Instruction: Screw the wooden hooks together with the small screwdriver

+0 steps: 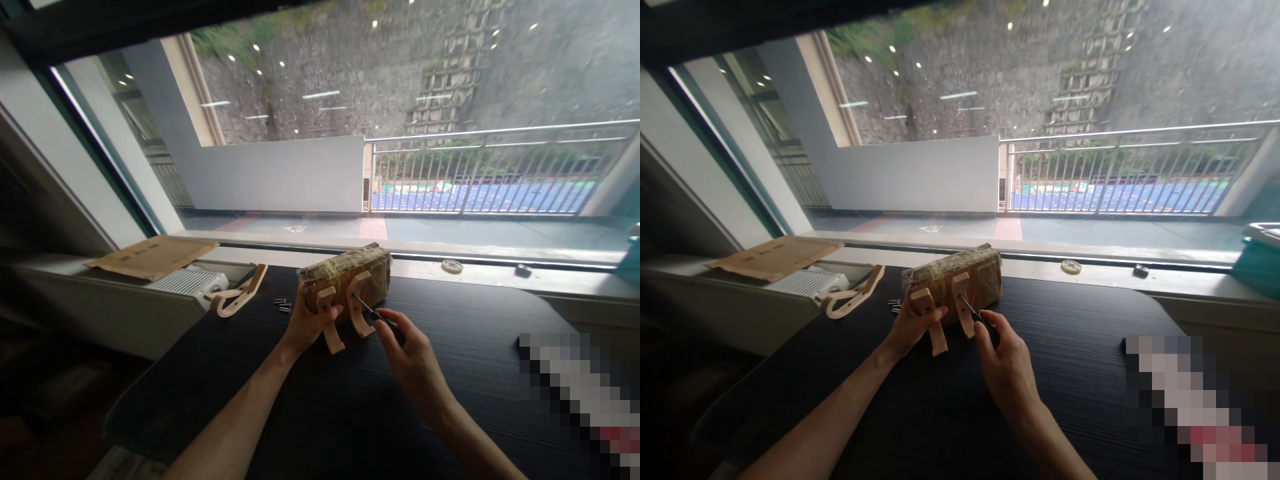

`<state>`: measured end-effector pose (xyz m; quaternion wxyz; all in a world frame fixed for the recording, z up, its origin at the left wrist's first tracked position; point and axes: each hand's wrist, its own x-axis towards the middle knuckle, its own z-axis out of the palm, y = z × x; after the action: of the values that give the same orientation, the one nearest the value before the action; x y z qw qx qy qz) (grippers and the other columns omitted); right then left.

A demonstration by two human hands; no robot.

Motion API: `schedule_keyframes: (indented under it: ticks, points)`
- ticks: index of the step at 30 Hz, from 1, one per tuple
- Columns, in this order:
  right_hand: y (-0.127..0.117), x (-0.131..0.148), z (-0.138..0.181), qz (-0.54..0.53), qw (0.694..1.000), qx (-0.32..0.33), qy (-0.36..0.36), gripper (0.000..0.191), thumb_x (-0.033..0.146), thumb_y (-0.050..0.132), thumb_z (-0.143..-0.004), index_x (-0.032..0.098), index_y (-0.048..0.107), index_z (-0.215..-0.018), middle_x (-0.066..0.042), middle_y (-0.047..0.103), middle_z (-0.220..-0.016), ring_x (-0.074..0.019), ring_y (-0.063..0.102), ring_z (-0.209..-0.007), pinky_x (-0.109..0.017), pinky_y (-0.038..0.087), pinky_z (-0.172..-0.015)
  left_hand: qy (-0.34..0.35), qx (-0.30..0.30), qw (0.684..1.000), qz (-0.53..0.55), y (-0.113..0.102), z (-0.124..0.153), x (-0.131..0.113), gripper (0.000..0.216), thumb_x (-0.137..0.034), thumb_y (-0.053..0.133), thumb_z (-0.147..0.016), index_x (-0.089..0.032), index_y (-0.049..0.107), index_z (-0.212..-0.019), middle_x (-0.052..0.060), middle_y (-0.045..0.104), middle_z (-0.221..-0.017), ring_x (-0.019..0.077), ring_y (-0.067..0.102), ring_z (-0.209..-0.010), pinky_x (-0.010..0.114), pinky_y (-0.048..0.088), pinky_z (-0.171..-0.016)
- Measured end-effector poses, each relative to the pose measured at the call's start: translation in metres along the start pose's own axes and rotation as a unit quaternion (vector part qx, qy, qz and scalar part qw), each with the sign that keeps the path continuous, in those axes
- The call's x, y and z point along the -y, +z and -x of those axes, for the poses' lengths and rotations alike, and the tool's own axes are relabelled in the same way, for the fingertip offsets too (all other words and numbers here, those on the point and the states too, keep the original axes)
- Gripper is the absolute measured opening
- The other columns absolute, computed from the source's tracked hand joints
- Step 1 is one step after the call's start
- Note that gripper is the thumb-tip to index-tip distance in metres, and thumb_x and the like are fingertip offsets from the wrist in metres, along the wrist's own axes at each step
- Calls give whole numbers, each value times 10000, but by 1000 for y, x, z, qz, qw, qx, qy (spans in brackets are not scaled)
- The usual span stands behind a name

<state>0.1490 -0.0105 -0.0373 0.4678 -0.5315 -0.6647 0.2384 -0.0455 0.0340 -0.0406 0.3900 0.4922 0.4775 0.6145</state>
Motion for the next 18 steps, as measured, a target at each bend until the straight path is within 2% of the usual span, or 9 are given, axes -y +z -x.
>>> schedule_keyframes:
  ticks: [4, 8, 10, 14, 18]
  points:
    - [-4, -1, 1, 110, 993, -11, -48, 348, 327, 527, -842, 227, 573, -1172, -31, 710, -833, -198, 668, -713, -293, 478, -613, 9, 6, 1000, -16, -3, 0, -5, 703, -224, 812, -554, -238, 429, -1143, -16, 609, -908, 155, 609, -830, 269, 490, -740]
    - [-6, -3, 2, 166, 976, -30, -141, 300, 238, 509, -860, 232, 582, -1150, -26, 694, -992, -166, 663, -784, -256, 445, -636, 43, -2, 998, -41, -3, -2, -9, 806, -218, 817, -546, -274, 384, -1223, -14, 605, -993, 154, 600, -899, 249, 487, -765]
    - [-6, -4, 1, 205, 961, -44, -183, 298, 229, 496, -875, 230, 586, -1159, -18, 687, -963, -151, 649, -745, -247, 416, -603, 44, -3, 998, -38, -1, -3, -9, 817, -219, 821, -537, -270, 380, -1224, -13, 611, -1005, 150, 600, -890, 251, 489, -764]
    - [-8, -3, 0, 280, 926, -65, -244, 296, 215, 491, -890, 210, 611, -1161, 1, 646, -781, -132, 592, -628, -251, 344, -540, 11, -4, 999, -41, 0, -5, -7, 715, -255, 817, -550, -215, 438, -1156, -5, 627, -942, 139, 600, -820, 259, 489, -739]
    - [-9, -1, -1, 314, 903, -83, -282, 290, 174, 509, -874, 196, 645, -1129, 9, 608, -696, -120, 552, -574, -254, 316, -533, 0, 3, 999, -43, 2, -4, -11, 582, -228, 812, -542, -166, 508, -1035, -4, 633, -841, 125, 591, -713, 244, 484, -661]
